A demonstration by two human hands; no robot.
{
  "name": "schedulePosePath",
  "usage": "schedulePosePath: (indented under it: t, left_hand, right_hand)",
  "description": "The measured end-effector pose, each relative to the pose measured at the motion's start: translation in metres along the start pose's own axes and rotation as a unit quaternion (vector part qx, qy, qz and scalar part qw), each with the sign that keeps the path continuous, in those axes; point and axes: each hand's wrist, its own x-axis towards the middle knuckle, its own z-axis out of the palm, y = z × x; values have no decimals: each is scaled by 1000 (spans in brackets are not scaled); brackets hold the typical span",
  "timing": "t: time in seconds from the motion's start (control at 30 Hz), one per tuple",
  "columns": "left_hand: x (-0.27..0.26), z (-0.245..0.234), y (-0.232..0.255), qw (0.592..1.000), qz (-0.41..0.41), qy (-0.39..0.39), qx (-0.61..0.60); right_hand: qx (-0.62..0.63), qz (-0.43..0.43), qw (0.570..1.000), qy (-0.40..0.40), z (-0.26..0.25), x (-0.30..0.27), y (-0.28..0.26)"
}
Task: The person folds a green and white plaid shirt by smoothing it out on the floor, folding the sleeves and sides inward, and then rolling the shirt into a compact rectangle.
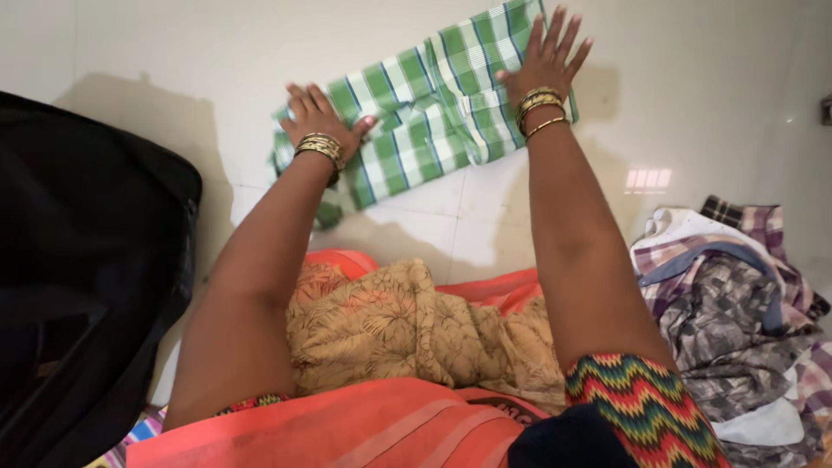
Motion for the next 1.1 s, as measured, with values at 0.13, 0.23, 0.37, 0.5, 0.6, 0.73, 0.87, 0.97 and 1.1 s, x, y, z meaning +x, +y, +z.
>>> schedulePosePath:
  t: [0.13,0.23,0.37,0.5,0.6,0.73,0.87,0.97,1.1]
  left_hand:
    - [6,-23,0,991,-35,-89,-88]
    - [4,-17,-17,995,-20,-89,-34]
    - [9,6,-27,994,-20,-82,-72]
    - [16,41,-45,984,-60,-55,-161]
    - [21,59,-60,969,-50,-50,-237]
    - [-7,30,-49,961,-23,-97,-259]
    - [-51,-39,-30,891,11,-194,-410]
    - [-62,-72,-28,843,83,-291,-445]
    - [-46,-65,-18,659,181,-302,-665]
  right_hand:
    - [134,-185,954,196,22,5,11]
    - [316,-297,893,119,59,-80,-15]
    - [250,-351,900,-68,65,-207,-80]
    - [271,-357,894,-18,56,-224,-89]
    - [229,-323,918,15,68,-219,-85]
    - [207,-309,926,63,79,-213,-77]
    - [356,-272,884,-134,78,-180,-36]
    - [619,-245,698,-263,81,-145,25]
    - [838,-110,498,-193,108,-111,104]
